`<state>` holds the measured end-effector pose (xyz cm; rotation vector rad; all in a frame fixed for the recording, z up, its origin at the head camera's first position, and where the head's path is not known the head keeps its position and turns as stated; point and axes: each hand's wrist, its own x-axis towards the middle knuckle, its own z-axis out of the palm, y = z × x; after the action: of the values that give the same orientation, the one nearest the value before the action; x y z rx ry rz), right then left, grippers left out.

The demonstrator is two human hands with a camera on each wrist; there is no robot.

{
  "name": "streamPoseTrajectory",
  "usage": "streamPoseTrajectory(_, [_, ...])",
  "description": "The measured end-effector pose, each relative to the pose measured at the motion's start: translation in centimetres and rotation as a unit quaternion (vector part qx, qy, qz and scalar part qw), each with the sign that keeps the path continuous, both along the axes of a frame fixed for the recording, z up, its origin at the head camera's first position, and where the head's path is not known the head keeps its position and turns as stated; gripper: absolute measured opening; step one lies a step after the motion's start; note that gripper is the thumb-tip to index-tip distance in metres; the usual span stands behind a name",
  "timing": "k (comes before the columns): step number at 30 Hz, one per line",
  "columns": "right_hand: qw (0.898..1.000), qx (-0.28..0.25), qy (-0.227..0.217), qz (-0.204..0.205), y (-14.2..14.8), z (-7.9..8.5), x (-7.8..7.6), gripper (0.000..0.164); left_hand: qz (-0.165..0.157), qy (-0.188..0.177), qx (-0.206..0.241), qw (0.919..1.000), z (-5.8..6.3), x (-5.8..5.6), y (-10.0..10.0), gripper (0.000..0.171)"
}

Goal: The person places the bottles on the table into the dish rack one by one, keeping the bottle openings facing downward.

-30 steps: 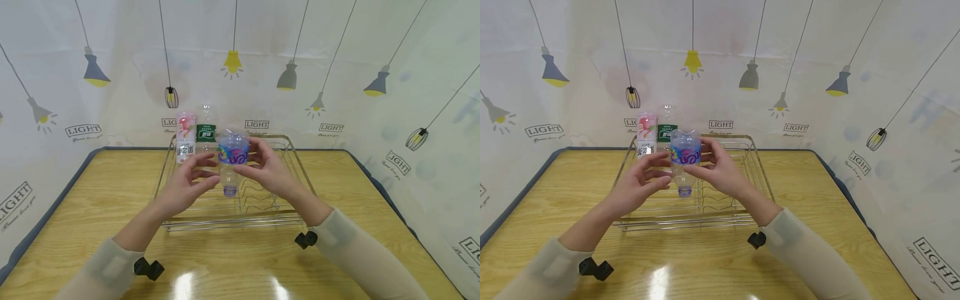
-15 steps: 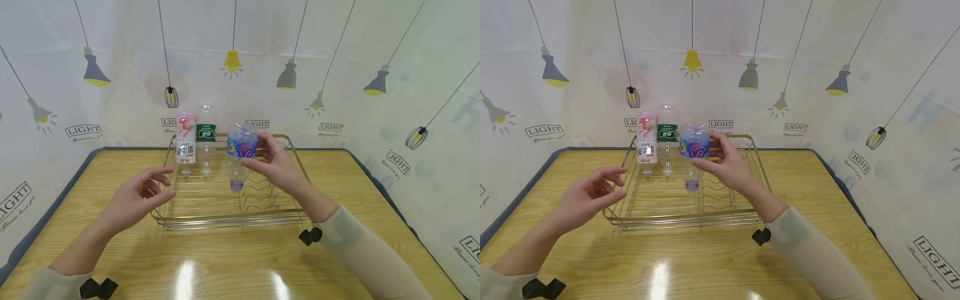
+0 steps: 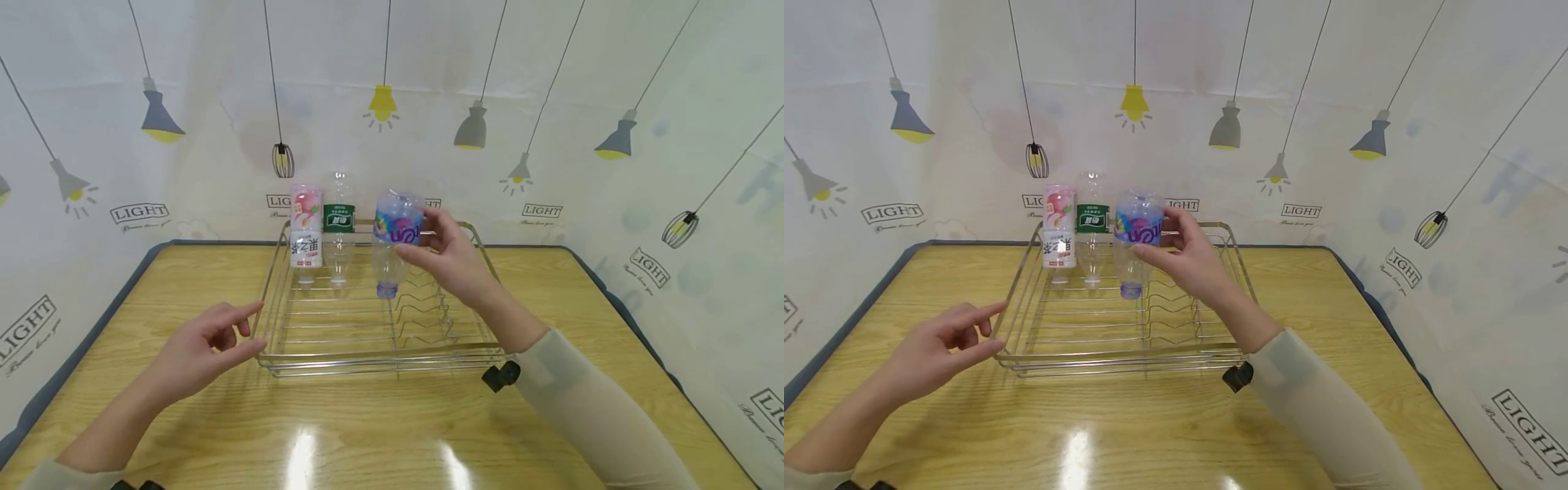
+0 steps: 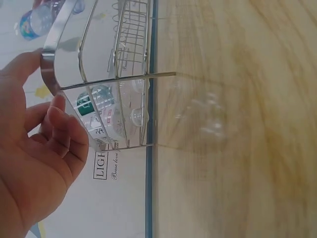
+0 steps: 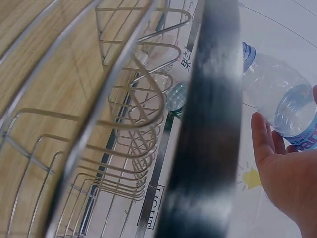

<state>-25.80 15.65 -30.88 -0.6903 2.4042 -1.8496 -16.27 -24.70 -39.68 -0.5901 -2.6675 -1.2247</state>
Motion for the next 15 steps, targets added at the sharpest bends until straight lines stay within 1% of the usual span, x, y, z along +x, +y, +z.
streamPoseTrajectory(3, [1.000, 0.000, 0.000, -0.010, -0.4, 0.4, -0.3, 0.071, -0.008, 0.008, 0.010, 0.9999, -0.5, 0.1, -0.2, 0.058])
streamPoseTrajectory(6, [1.000, -0.012, 0.002, -0.015, -1.0, 1.0, -0.7, 0.070, -0.009, 0.012, 0.021, 0.9997, -1.0, 0.2, -0.2, 0.060])
streamPoseTrajectory(11, [0.999, -0.035, 0.004, -0.018, -2.2, 1.9, -1.4, 0.070, -0.011, 0.017, 0.033, 0.9993, -1.2, 0.3, 0.1, 0.061])
streamPoseTrajectory(15, [0.999, -0.045, 0.004, -0.028, -3.1, 2.3, -2.2, 0.072, -0.018, 0.019, 0.034, 0.9991, -1.3, 0.4, 0.1, 0.060])
